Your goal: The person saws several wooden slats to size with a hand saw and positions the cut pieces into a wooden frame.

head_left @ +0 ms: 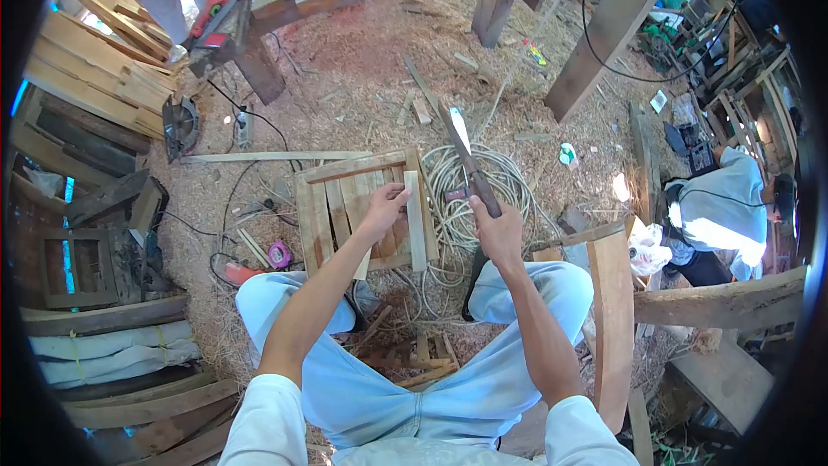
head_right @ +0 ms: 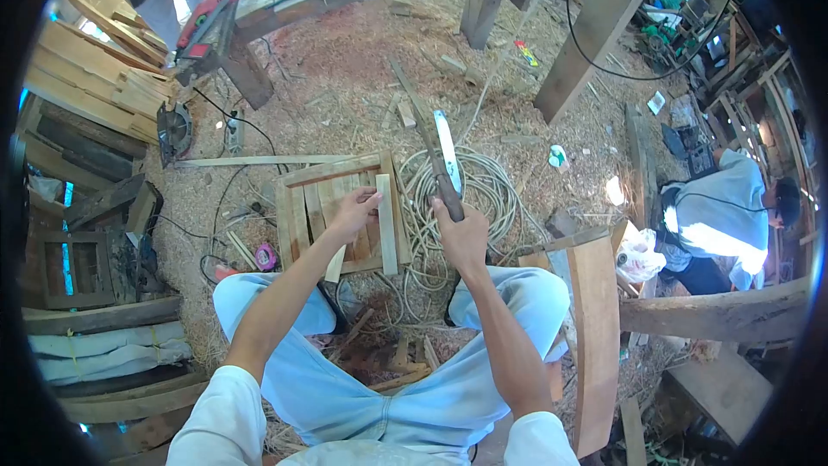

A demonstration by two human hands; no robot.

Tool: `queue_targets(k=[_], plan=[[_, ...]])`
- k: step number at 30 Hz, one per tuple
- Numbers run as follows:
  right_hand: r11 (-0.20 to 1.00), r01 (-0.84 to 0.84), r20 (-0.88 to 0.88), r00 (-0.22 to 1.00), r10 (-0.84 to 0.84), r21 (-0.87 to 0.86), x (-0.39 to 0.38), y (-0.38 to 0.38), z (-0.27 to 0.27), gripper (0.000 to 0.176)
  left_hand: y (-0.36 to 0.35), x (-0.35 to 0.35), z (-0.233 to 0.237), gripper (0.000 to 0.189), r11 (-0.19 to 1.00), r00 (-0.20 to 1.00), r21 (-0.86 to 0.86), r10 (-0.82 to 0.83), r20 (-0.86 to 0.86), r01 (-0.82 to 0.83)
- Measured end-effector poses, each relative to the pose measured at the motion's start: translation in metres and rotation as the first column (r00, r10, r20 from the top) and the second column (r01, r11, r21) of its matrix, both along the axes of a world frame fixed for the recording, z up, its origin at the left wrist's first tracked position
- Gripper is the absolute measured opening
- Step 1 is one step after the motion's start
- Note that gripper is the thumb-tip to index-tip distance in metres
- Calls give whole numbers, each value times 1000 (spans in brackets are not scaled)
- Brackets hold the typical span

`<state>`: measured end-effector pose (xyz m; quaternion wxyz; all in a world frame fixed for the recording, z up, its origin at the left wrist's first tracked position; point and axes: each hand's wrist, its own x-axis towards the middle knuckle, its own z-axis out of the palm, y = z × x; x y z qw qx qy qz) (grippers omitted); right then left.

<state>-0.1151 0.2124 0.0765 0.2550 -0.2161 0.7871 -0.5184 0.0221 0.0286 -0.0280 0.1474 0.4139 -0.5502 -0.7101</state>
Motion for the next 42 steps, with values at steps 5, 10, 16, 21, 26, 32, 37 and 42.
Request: queue_targets(k=[5, 10, 16, 21, 26, 32, 37, 42], plan=[[999, 22, -52, 998, -20, 38, -4, -5, -4, 43, -3, -9, 1, 37, 987, 992, -121, -93, 91, 104], [991, -3, -76, 997, 13, 134, -13, -7, -9, 40, 1, -8, 10, 48, 905, 956, -398, -34, 290, 152], [1000, -9, -26, 1000, 9, 10, -13, -3, -14, 39, 33, 6, 0, 59, 812, 893, -517, -12, 449, 271], [999, 31, 38, 999, -30, -24, -6, 0, 6, 46, 37, 15, 20, 52, 875, 863, -351, -133, 488, 334], [1000, -8, 3, 1000, 8, 22, -2, -4, 3, 43, 28, 41, 78, 47, 885, 938, -338, -246, 246, 321], [996, -68, 218, 973, 80, -60, 3, -9, 14, 32, 35, 52, 88, 49, 544, 909, -734, -320, 267, 407], [985, -101, 89, 989, 114, -140, 11, -18, 4, 29, 27, 56, 106, 54, 579, 884, -678, -393, 253, 452], [983, -123, 143, 979, 143, -138, 8, -20, -7, 28, 37, 66, 116, 49, 481, 828, -677, -383, 409, 557]])
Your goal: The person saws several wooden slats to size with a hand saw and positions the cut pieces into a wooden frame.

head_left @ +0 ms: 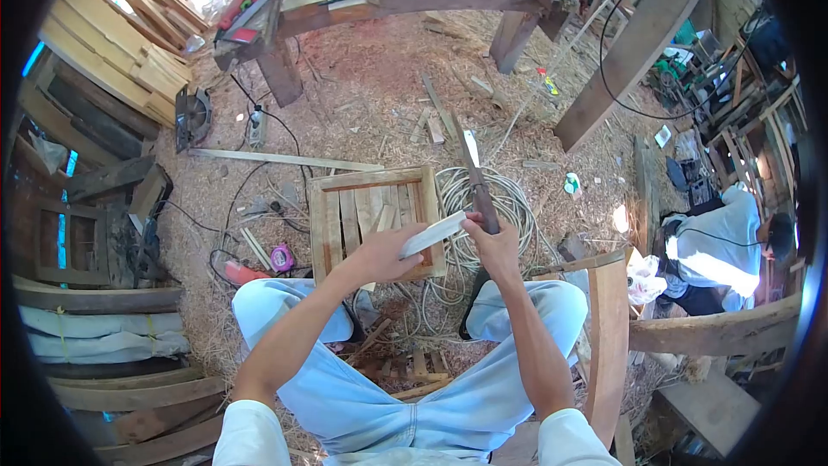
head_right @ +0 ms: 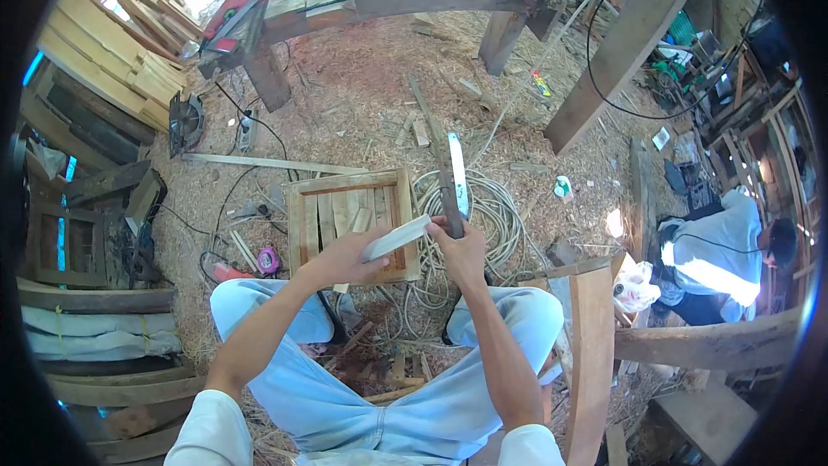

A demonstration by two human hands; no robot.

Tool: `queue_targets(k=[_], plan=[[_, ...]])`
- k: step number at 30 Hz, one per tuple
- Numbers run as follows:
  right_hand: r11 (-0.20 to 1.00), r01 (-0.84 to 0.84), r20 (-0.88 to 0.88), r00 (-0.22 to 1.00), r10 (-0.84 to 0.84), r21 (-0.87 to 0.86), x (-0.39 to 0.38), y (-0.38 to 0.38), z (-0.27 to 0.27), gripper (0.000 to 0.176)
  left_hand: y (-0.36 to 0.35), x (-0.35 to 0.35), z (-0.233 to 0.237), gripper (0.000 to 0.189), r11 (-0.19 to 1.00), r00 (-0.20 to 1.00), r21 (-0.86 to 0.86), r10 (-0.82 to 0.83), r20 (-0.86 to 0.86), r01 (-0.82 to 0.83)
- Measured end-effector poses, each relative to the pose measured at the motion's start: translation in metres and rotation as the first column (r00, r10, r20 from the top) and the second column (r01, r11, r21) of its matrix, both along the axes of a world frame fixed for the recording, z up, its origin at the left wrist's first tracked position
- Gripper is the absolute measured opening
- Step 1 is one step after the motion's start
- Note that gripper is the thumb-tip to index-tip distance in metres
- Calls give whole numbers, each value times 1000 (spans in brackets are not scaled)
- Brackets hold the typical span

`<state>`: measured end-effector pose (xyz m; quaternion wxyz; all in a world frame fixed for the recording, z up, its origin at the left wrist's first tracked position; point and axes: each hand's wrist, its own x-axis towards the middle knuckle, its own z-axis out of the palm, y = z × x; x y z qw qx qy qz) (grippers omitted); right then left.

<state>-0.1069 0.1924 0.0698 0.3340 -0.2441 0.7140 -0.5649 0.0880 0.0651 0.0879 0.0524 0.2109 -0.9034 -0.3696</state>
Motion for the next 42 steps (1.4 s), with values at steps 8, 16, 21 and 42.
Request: queue_targets(k=[8, 16, 21, 42], plan=[[997, -31, -254, 967, 13, -66, 9, -5, 1, 23, 11, -21, -39, 36, 924, 995, 374, 93, -24, -78], [982, 157, -433, 896, -96, 107, 2, 3, 12, 39, -3, -42, -85, 28, 672, 935, 702, 353, -24, -236], [989, 131, -338, 936, -102, 66, 6, 12, 20, 43, -17, -57, -100, 29, 533, 849, 744, 521, 88, -404], [997, 49, -198, 980, -35, 67, 36, 43, -13, 34, 6, -61, -95, 59, 780, 869, 384, 463, 176, -493]])
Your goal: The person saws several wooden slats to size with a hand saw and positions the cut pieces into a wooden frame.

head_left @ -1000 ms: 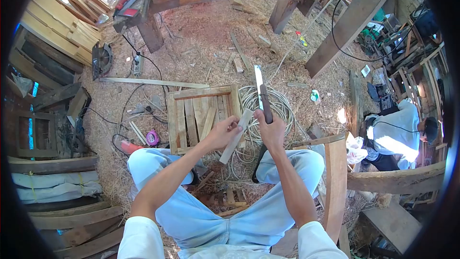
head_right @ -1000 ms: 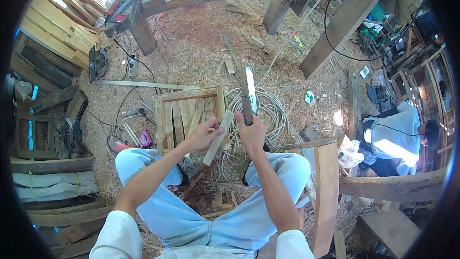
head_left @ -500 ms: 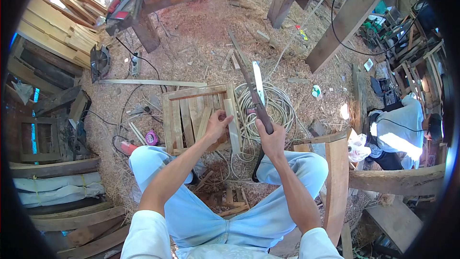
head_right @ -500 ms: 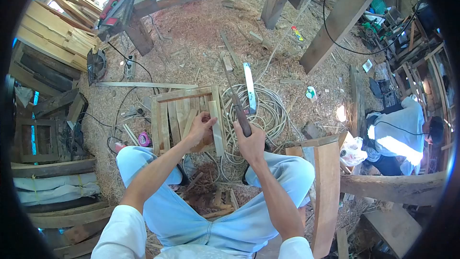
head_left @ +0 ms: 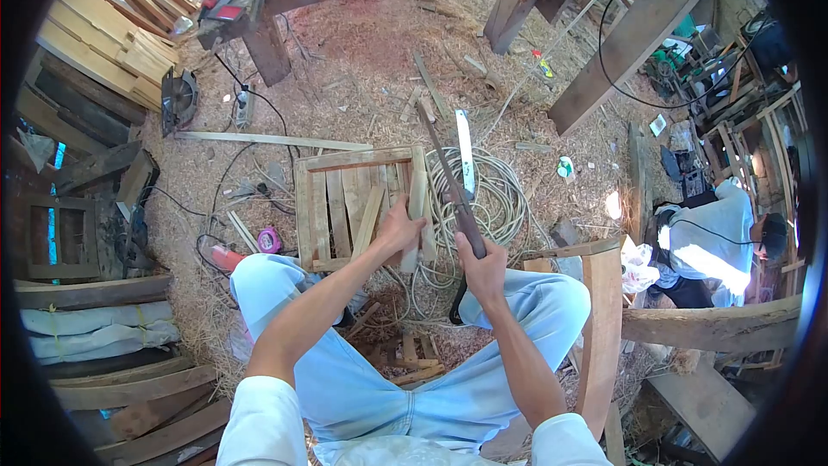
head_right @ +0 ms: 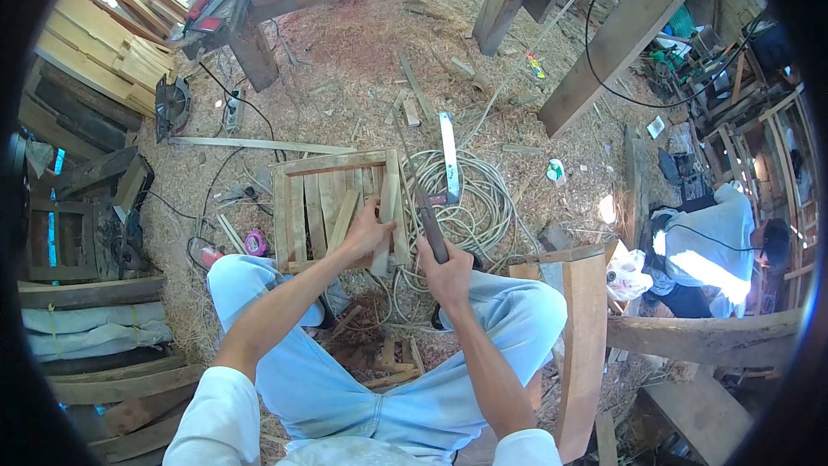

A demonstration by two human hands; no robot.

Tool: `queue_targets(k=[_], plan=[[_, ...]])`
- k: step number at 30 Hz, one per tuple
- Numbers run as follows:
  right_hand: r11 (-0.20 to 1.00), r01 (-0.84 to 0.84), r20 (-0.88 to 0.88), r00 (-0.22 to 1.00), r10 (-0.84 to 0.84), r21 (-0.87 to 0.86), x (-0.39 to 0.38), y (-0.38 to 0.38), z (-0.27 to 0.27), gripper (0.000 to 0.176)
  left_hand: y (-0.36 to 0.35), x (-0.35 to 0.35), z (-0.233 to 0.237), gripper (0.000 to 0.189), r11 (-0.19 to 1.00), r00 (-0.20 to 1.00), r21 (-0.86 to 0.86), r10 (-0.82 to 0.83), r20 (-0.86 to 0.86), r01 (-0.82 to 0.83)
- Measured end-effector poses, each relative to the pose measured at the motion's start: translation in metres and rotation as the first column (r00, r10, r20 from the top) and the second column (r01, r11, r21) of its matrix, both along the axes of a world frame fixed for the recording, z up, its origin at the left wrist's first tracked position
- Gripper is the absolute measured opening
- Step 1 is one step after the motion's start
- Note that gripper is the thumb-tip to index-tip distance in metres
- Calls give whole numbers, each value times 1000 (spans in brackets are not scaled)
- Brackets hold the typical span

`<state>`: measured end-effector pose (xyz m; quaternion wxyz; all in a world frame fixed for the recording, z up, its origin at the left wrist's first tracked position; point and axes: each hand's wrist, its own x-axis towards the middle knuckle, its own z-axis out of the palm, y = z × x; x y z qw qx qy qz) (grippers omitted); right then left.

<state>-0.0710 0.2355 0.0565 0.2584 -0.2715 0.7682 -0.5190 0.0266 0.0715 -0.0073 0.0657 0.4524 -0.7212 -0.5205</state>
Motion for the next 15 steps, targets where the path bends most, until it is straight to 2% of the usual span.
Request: queue_targets(k=[2, 3, 4, 5, 6, 8, 9, 11, 13, 15], plan=[[999, 7, -20, 1000, -8, -37, -1, -9, 4, 33, -5, 6, 6, 60, 998, 999, -49, -38, -2, 37], [999, 0, -18, 1000, -1, -42, -2, -13, 6, 33, -10, 11, 18, 59, 990, 990, -18, -137, -24, 137], [1000, 11, -86, 996, -13, -23, -2, -16, 10, 33, -13, 18, 25, 57, 972, 971, 14, -234, -45, 235], [1000, 24, -154, 988, -24, -7, -1, -17, 11, 32, -14, 26, 13, 55, 980, 971, 0, -198, -137, 200], [1000, 15, -152, 988, -17, -12, -1, -18, 11, 32, -16, 33, 24, 55, 982, 973, -5, -190, -134, 191], [1000, 11, -154, 988, -15, -24, -2, -21, 10, 32, -18, 46, 53, 56, 993, 1000, 118, -19, -9, 20], [1000, 6, -157, 988, -8, -15, -1, -21, 9, 33, -22, 53, 44, 56, 993, 1000, 114, -7, -9, 8], [999, -28, -164, 986, 25, -15, 2, -21, 5, 34, -32, 69, 6, 57, 961, 970, -233, 185, 157, -146], [998, -52, -175, 983, 49, -16, 4, -25, 5, 35, -33, 82, -10, 59, 954, 968, -274, 173, 183, -119], [993, -119, -262, 959, 109, -23, 8, -25, 5, 37, -32, 87, -15, 62, 949, 965, -307, 147, 216, -76]])
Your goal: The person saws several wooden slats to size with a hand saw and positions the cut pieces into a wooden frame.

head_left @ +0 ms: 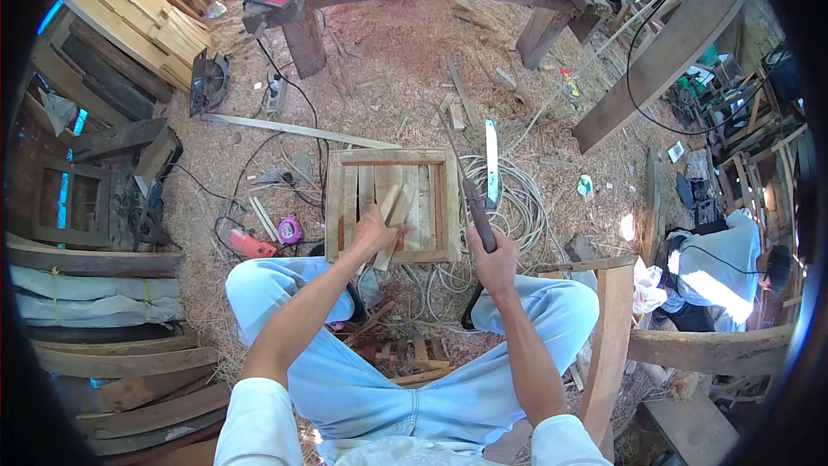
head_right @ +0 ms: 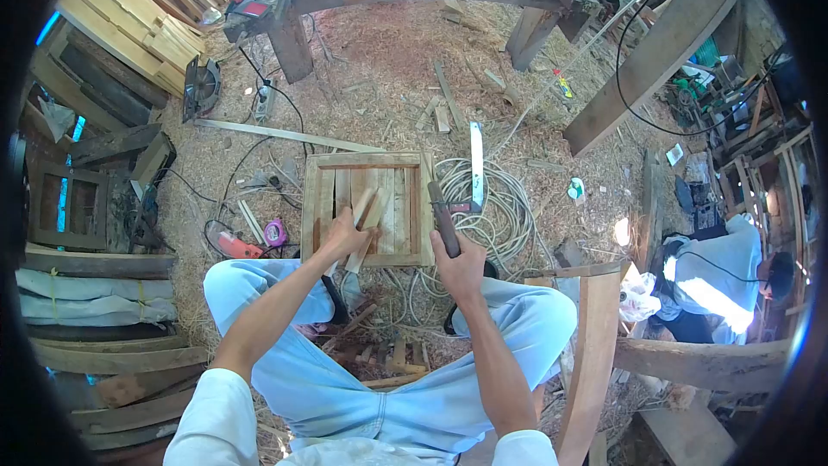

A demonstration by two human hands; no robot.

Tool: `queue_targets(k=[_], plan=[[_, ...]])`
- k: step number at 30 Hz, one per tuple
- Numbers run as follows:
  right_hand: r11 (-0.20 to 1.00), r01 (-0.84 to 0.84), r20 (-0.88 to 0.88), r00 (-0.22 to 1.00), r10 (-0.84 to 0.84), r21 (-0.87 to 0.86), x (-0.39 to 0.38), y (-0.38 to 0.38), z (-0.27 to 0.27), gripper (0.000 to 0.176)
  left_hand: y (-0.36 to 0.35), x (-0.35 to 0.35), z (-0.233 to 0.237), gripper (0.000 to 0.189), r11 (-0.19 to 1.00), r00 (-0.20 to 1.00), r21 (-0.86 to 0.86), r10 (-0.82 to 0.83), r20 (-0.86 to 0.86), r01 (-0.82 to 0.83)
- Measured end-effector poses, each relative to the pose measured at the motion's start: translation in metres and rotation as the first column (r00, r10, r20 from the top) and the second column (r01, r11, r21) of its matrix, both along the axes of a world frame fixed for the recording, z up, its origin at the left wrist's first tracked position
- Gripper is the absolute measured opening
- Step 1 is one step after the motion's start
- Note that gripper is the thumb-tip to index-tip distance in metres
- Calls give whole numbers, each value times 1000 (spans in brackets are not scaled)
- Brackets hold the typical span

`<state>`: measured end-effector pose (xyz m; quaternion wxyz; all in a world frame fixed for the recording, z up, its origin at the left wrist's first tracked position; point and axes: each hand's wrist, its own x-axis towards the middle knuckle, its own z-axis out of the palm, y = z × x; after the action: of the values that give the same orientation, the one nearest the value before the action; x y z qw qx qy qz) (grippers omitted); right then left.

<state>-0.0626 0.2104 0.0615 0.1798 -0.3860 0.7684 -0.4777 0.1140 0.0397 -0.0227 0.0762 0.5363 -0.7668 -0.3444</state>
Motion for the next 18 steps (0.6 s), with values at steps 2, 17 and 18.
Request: queue_targets(k=[2, 17, 18], plan=[[1000, -17, -42, 999, 17, -6, 1, 1, -3, 37, 3, 0, 4, 60, 981, 1000, 193, -9, -14, 12], [996, -28, -181, 983, 13, -82, -1, -1, -7, 36, -35, 14, -19, 42, 939, 908, 59, 343, -243, -339], [997, -27, -167, 986, 14, -75, 0, -2, -5, 35, -34, 20, -18, 47, 936, 910, 101, 351, -222, -336]])
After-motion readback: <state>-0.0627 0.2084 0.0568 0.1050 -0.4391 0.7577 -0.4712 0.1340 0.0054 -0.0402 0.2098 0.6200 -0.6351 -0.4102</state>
